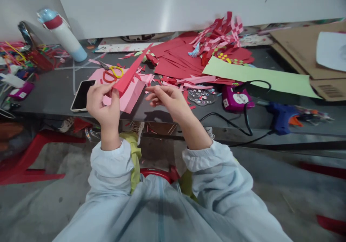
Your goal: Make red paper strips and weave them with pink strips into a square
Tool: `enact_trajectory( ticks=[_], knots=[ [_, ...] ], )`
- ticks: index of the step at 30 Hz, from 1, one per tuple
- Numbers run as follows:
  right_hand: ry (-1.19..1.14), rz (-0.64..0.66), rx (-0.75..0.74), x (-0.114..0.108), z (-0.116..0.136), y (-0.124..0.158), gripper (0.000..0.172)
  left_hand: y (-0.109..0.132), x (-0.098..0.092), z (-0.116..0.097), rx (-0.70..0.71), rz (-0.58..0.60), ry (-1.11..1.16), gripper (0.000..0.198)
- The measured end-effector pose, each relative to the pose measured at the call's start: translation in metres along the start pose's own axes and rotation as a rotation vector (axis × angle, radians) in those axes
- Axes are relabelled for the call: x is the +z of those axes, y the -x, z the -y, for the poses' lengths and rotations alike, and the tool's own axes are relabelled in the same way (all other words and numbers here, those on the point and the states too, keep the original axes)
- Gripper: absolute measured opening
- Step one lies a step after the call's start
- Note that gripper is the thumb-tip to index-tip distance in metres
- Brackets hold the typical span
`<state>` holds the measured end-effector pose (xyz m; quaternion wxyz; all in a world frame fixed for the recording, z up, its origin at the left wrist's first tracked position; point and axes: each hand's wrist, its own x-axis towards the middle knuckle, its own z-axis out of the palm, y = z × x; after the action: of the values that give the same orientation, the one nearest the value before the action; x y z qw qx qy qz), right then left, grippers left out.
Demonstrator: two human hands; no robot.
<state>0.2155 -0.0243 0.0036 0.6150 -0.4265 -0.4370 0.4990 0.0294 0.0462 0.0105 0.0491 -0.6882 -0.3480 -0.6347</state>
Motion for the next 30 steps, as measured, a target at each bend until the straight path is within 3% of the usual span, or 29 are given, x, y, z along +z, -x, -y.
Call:
enact_trajectory(
  ticks=[4, 7, 17, 23, 30],
  knots=[
    [-0.170, 0.042, 0.040, 0.008, 0.001, 0.001, 0.057, 0.000, -0.002, -0.011, 0.203, 0.041, 0.045, 0.010],
    [-0.229, 0.016, 0.041, 0.007, 0.005, 0.001, 0.053, 0.000, -0.003, -0.020, 0.324, 0.082, 0.086, 0.018],
    [-0.315, -0.198, -0.022, -0.009, 0.008, -0.004, 0.038, 0.008, 0.010, -0.031, 0.549, 0.301, 0.173, 0.031],
    [-0.311, -0.244, 0.021, -0.021, 0.008, -0.005, 0.039, 0.011, 0.014, -0.036, 0.488, 0.456, 0.157, 0.048],
    [-0.245, -0.192, 0.030, -0.030, 0.007, -0.004, 0.041, 0.011, 0.016, -0.022, 0.338, 0.359, 0.115, 0.051]
  ],
)
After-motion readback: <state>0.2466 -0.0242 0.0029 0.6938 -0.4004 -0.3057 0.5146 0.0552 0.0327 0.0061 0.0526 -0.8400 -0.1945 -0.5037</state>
